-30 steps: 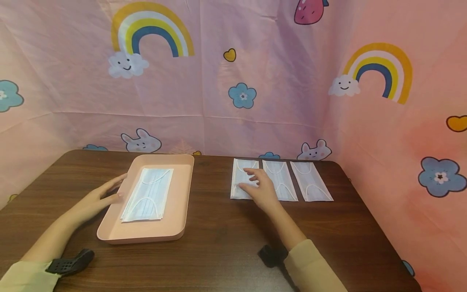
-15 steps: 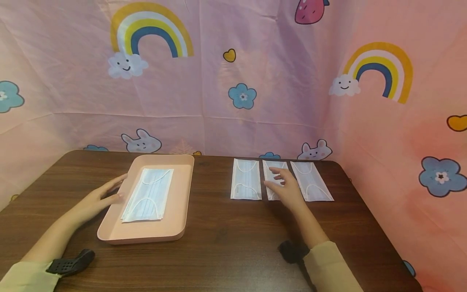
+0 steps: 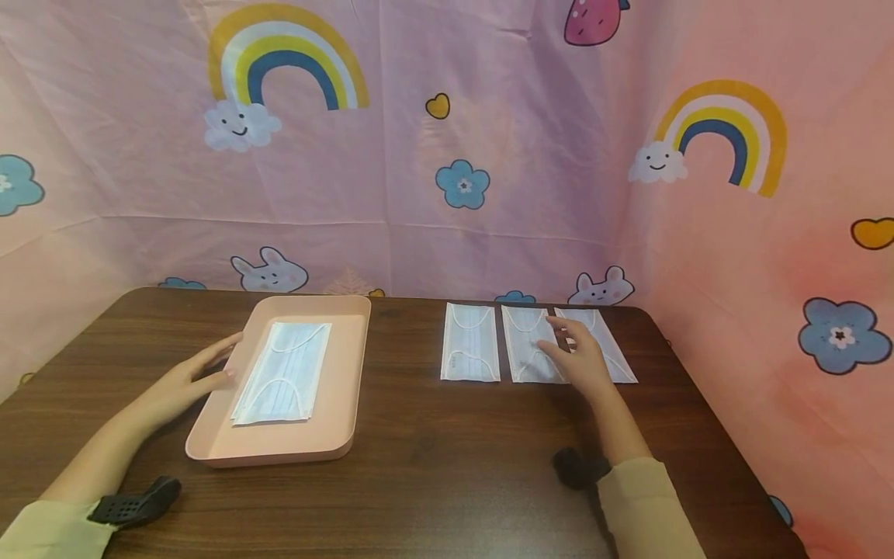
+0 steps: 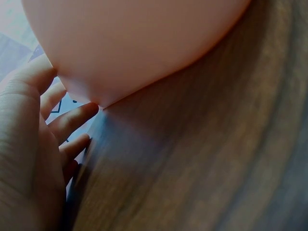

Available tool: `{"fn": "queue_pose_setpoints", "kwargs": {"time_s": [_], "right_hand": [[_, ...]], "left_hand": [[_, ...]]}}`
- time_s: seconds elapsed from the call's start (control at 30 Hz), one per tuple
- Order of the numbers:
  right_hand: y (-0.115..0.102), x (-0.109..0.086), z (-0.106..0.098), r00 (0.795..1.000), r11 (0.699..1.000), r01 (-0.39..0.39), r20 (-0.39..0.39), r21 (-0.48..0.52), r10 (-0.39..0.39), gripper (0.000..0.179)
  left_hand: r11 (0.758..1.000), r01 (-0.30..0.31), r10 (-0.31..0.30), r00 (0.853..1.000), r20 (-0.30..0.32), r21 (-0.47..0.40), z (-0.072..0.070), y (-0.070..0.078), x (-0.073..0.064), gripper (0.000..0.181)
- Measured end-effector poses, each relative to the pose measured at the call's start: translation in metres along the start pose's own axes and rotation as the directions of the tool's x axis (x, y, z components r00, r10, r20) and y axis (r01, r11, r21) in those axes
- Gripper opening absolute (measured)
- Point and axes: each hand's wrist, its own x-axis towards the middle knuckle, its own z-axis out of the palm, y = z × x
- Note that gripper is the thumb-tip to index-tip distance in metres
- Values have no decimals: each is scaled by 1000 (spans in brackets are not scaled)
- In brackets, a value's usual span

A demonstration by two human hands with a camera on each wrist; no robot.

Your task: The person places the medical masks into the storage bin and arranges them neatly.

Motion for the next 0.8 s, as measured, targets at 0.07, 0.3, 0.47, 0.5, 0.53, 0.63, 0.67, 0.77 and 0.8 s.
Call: {"fn": "queue_pose_setpoints", "kwargs": {"time_s": [0.07, 0.3, 0.47, 0.5, 0.53, 0.63, 0.67, 0.77, 0.8], "right_hand": [[5, 0, -5, 1000, 1000, -4, -2, -6, 4, 48], [21, -7, -25, 999, 1000, -26, -44, -9, 26, 49], [32, -10, -35, 995, 998, -51, -83, -20, 49, 50], [35, -10, -37, 994, 998, -58, -89, -24, 55, 51], [37, -10, -39, 994, 998, -60, -97, -22, 58, 51], [42, -11, -43, 991, 997, -72, -112, -17, 70, 52], [44, -12, -45, 990, 997, -76, -116, -9, 74, 53], [48, -13, -47, 987, 995, -97, -126, 9, 97, 54], [50, -13, -48, 986, 994, -104, -130, 12, 105, 55]], "left_hand": [[1000, -4, 4, 1000, -3, -4, 0, 0, -1, 72], [1000, -28, 29, 999, -15, 11, 1, 1, -1, 70], [999, -32, 32, 999, -13, -4, 1, 1, -1, 71], [999, -32, 32, 999, -13, -7, 1, 1, -1, 70], [999, -35, 34, 999, -13, -9, 1, 1, -1, 70], [1000, -28, 28, 1000, -12, -11, 1, 2, -1, 71], [1000, -26, 26, 1000, -12, -12, 1, 2, -1, 71], [1000, -24, 24, 1000, -10, -10, 1, 1, -1, 71], [1000, -25, 24, 1000, -10, -9, 1, 1, -1, 71]]}}
